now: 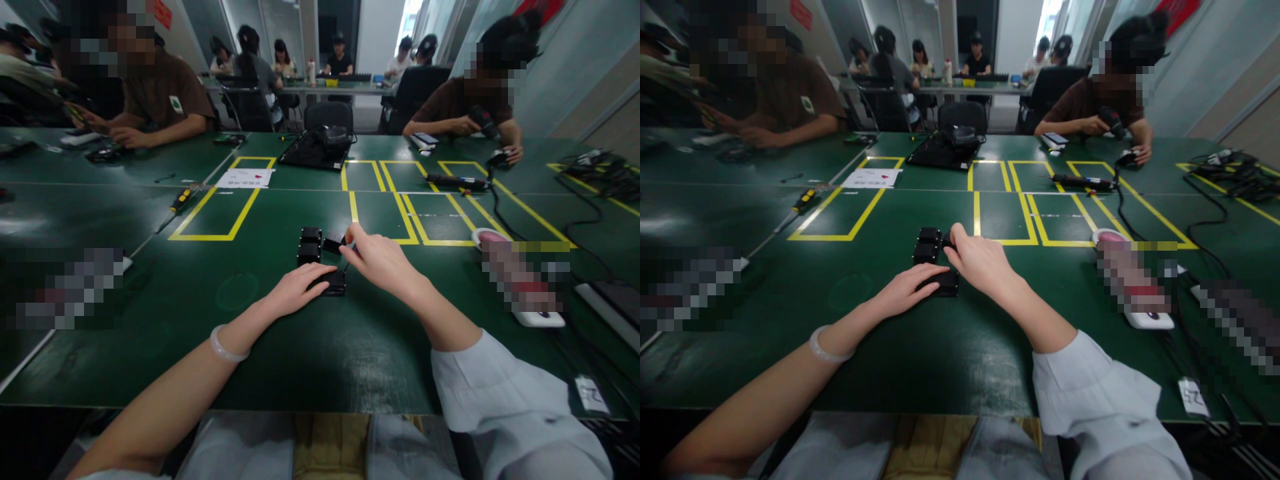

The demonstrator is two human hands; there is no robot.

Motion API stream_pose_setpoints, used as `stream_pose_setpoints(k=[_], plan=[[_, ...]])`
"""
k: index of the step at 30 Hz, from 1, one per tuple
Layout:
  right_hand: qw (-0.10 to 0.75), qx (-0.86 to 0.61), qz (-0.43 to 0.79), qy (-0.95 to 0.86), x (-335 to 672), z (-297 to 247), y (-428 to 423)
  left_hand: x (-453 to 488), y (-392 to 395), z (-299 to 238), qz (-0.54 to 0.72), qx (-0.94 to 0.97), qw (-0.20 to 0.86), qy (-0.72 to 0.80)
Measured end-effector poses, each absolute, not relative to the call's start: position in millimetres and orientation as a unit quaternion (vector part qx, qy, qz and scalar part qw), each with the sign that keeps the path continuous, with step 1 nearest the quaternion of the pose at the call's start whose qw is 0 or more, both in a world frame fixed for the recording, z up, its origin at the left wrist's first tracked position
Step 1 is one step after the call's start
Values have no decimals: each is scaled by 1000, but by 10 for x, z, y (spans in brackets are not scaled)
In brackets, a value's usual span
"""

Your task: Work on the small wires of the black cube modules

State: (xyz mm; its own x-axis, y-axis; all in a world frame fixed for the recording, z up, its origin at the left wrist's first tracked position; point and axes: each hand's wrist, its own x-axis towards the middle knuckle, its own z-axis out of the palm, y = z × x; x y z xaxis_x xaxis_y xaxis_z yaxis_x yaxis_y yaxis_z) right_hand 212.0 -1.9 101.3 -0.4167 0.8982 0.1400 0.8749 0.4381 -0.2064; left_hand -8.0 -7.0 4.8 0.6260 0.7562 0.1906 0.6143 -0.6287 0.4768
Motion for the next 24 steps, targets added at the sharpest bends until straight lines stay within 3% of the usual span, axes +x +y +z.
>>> stream_pose_setpoints(k=[24], plan=[[107,-525,54,-842,2113,1015,-19,-74,-73,57,185,883,185,389]])
